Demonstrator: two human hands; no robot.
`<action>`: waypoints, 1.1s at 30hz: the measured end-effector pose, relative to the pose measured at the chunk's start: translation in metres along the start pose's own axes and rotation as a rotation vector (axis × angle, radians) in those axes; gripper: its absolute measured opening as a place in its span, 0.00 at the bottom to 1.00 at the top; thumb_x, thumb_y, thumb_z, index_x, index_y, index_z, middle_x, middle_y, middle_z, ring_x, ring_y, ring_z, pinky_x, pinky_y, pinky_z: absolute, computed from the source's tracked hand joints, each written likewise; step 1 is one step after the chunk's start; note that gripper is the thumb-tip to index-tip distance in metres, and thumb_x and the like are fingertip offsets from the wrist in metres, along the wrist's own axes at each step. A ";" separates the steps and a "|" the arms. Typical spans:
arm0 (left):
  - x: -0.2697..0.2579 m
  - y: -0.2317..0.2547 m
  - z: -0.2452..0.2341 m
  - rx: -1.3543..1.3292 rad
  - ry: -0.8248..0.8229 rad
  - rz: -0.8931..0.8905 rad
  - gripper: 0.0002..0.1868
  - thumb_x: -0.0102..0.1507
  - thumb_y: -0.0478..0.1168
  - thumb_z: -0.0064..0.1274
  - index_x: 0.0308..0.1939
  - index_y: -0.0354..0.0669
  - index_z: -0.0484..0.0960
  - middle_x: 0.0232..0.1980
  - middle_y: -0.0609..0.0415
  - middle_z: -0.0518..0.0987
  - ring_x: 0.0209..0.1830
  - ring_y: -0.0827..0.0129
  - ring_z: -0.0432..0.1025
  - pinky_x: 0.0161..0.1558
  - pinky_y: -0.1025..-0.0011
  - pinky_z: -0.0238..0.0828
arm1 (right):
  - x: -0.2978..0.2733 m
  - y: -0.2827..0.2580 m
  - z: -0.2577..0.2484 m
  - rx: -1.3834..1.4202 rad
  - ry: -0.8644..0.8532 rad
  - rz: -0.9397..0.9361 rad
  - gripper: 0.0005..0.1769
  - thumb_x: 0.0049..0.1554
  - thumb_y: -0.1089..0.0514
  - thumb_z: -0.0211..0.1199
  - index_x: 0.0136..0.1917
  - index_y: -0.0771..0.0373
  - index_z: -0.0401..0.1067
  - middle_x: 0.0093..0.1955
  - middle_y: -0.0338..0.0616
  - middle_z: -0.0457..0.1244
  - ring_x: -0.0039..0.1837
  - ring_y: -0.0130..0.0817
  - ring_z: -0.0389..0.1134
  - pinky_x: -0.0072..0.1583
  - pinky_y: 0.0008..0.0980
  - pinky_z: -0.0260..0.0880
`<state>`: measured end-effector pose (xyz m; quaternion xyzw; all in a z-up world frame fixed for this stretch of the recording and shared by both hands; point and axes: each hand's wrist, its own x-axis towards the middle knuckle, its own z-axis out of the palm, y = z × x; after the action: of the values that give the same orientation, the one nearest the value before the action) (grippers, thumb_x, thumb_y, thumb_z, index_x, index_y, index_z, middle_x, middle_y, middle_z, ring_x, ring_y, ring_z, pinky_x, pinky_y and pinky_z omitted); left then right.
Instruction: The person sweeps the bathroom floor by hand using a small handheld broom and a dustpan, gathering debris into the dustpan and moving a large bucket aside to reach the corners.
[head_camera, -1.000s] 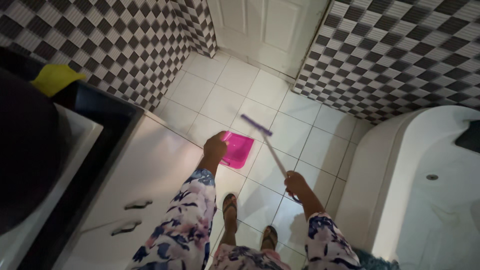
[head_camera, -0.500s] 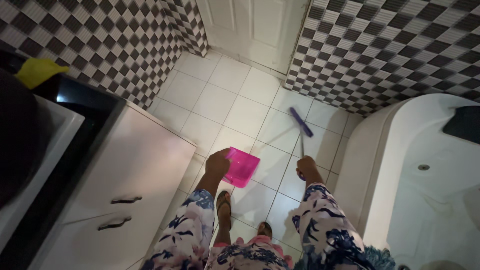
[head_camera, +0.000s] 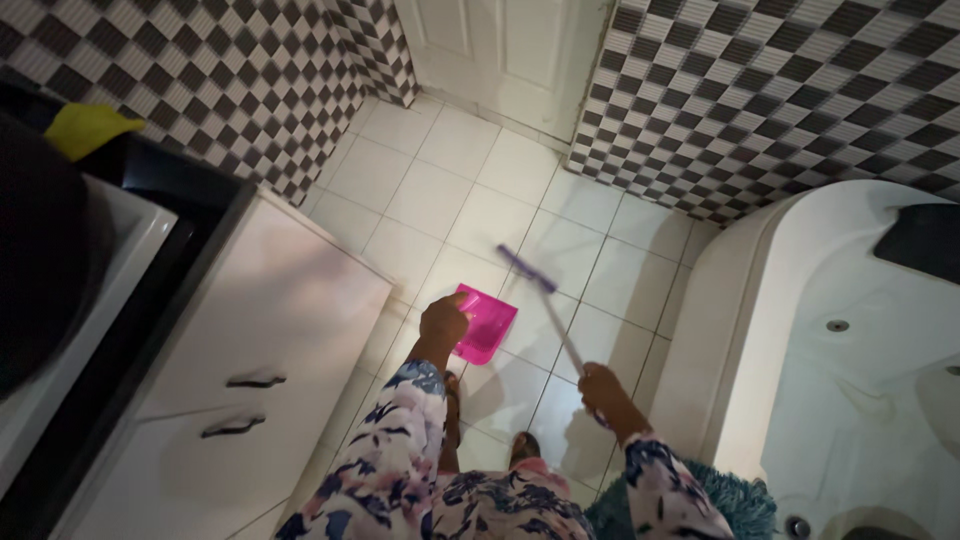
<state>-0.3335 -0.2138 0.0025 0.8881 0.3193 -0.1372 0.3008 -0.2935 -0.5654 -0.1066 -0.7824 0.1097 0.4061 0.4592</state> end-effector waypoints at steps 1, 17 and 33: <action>-0.002 0.001 -0.001 0.001 0.002 0.008 0.27 0.61 0.48 0.61 0.65 0.66 0.78 0.60 0.54 0.81 0.60 0.55 0.75 0.60 0.61 0.73 | 0.006 -0.005 0.001 -0.089 0.034 -0.029 0.08 0.53 0.67 0.59 0.47 0.64 0.72 0.28 0.49 0.63 0.28 0.43 0.64 0.29 0.45 0.64; -0.060 -0.011 0.001 -0.015 0.045 0.011 0.24 0.64 0.48 0.54 0.65 0.69 0.75 0.53 0.48 0.82 0.55 0.49 0.76 0.54 0.53 0.75 | -0.012 -0.018 0.014 -0.077 -0.220 -0.055 0.07 0.55 0.65 0.58 0.47 0.70 0.68 0.31 0.50 0.61 0.30 0.40 0.62 0.30 0.41 0.62; -0.156 -0.093 -0.005 -0.218 0.211 -0.215 0.20 0.60 0.44 0.57 0.56 0.68 0.81 0.51 0.53 0.84 0.52 0.53 0.78 0.53 0.57 0.75 | 0.060 -0.118 0.112 -0.458 -0.130 -0.007 0.12 0.63 0.64 0.48 0.54 0.71 0.70 0.31 0.56 0.68 0.31 0.42 0.72 0.28 0.41 0.66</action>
<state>-0.5121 -0.2290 0.0331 0.8204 0.4550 -0.0393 0.3439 -0.2500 -0.3976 -0.1039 -0.8388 -0.0176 0.4682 0.2771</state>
